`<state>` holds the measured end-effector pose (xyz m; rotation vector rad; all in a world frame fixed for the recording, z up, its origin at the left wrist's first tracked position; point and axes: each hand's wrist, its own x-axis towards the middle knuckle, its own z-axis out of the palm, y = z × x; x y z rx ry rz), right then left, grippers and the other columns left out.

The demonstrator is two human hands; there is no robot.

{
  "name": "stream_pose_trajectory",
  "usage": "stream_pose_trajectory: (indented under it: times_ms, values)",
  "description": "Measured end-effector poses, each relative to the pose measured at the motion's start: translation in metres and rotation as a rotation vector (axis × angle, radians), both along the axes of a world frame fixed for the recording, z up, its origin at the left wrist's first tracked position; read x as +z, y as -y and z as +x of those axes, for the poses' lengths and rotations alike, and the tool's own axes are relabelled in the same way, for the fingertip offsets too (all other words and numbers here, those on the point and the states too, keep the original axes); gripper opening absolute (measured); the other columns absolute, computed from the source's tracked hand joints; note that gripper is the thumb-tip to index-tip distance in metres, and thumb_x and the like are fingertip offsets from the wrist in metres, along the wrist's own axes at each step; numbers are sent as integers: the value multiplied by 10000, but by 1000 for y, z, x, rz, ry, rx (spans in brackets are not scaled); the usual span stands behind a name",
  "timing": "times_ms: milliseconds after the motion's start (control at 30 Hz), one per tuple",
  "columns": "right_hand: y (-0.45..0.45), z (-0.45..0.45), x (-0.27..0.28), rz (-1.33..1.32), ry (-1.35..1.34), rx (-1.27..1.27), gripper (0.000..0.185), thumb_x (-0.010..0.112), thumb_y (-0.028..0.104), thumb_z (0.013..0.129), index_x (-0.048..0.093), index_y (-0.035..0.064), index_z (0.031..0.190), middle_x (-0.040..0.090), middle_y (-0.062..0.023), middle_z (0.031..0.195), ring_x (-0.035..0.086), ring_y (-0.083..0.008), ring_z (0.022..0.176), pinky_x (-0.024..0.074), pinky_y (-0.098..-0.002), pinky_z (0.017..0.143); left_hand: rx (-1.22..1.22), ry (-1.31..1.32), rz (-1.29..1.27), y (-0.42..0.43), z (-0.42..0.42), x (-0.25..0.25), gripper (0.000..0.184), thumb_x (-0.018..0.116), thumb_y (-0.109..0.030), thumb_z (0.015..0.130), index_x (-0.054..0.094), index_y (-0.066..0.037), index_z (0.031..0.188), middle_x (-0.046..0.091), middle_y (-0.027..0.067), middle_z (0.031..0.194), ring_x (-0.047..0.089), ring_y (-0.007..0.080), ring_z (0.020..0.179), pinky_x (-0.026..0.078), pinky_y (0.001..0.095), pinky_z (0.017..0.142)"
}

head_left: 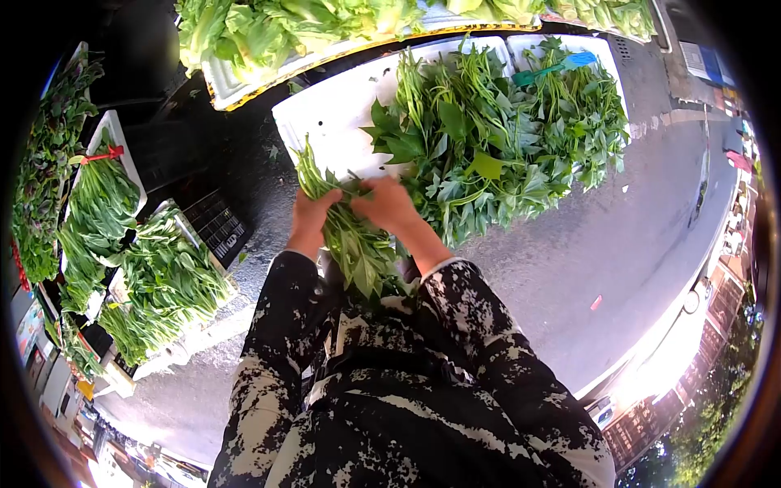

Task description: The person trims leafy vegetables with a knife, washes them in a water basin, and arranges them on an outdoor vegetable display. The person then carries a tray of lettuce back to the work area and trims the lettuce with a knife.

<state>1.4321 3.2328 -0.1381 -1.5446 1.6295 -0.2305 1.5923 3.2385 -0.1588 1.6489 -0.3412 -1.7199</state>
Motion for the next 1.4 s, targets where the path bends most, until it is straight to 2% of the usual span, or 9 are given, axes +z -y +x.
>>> stream_pose_trajectory:
  times_ms: [167, 433, 533, 733, 900, 1000, 1100, 1300, 1400]
  values:
    - [32, -75, -10, -326, -378, -664, 380, 602, 287, 758, 509, 32, 1024, 535, -152, 1023, 481, -329, 981, 395, -438, 819, -89, 416, -9, 21, -21, 5, 535, 705, -82, 657, 430, 13, 1106, 574, 124, 922, 575, 221, 807, 473, 333, 724]
    - [73, -125, -53, 179, -404, -374, 614, 660, 505, 644, 573, 7, 992, 611, -180, 903, 590, -338, 827, 481, -399, 712, -366, 847, 26, 36, -51, -33, 642, 653, -139, 705, 310, -52, 1241, 533, 176, 1072, 547, 264, 955, 444, 352, 812]
    - [56, -174, -41, 121, 362, -623, 396, 729, 276, 682, 585, -18, 904, 615, -102, 809, 572, -187, 678, 451, -316, 584, -217, 446, -234, 30, -19, -51, 640, 685, -43, 673, 333, 2, 1205, 560, 111, 1016, 546, 179, 907, 448, 292, 783]
    - [25, -232, -14, 179, 907, -944, 317, 689, 159, 706, 556, 38, 968, 596, -39, 846, 571, -143, 724, 471, -280, 658, -424, 685, -214, 23, -5, -72, 762, 711, -206, 684, 259, -42, 1274, 579, 147, 989, 582, 251, 894, 456, 337, 798]
    - [18, -230, -12, 123, 886, -910, 288, 682, 152, 714, 581, 40, 959, 616, -41, 882, 584, -144, 758, 480, -279, 684, -776, 1053, 310, 52, -40, 3, 934, 633, -490, 700, 108, -103, 1368, 108, 224, 1382, 138, 322, 1290, 189, 482, 1021]
    - [20, -183, -10, 98, 616, -874, 206, 706, 79, 706, 602, 21, 874, 629, -48, 839, 567, -105, 699, 462, -221, 642, -809, 1483, -81, 43, -64, 25, 937, 583, -509, 738, 61, -55, 1370, 61, 209, 1395, 93, 280, 1305, 168, 414, 1052]
    - [21, -127, -13, 14, 549, -882, 236, 689, 50, 707, 581, -31, 900, 627, -76, 883, 584, -134, 737, 483, -243, 687, -590, 531, -428, 36, -102, 49, 746, 662, -313, 749, 264, -18, 1306, 439, 213, 1206, 448, 283, 1118, 398, 374, 901]
    - [14, -110, -19, -444, -161, -236, 350, 606, 230, 750, 575, -11, 1001, 618, -184, 863, 585, -347, 708, 466, -373, 685, -286, 57, -218, 45, -165, -15, 814, 689, -465, 670, 367, 61, 1200, 481, 211, 1133, 521, 278, 961, 425, 358, 798]
    - [53, -144, 55, 262, 63, -280, 376, 561, 263, 772, 555, 22, 1061, 581, -199, 991, 568, -334, 841, 452, -377, 735, -461, 650, -199, 55, -173, -20, 817, 733, -487, 593, 438, 83, 1100, 513, 209, 1064, 533, 302, 928, 430, 361, 790]
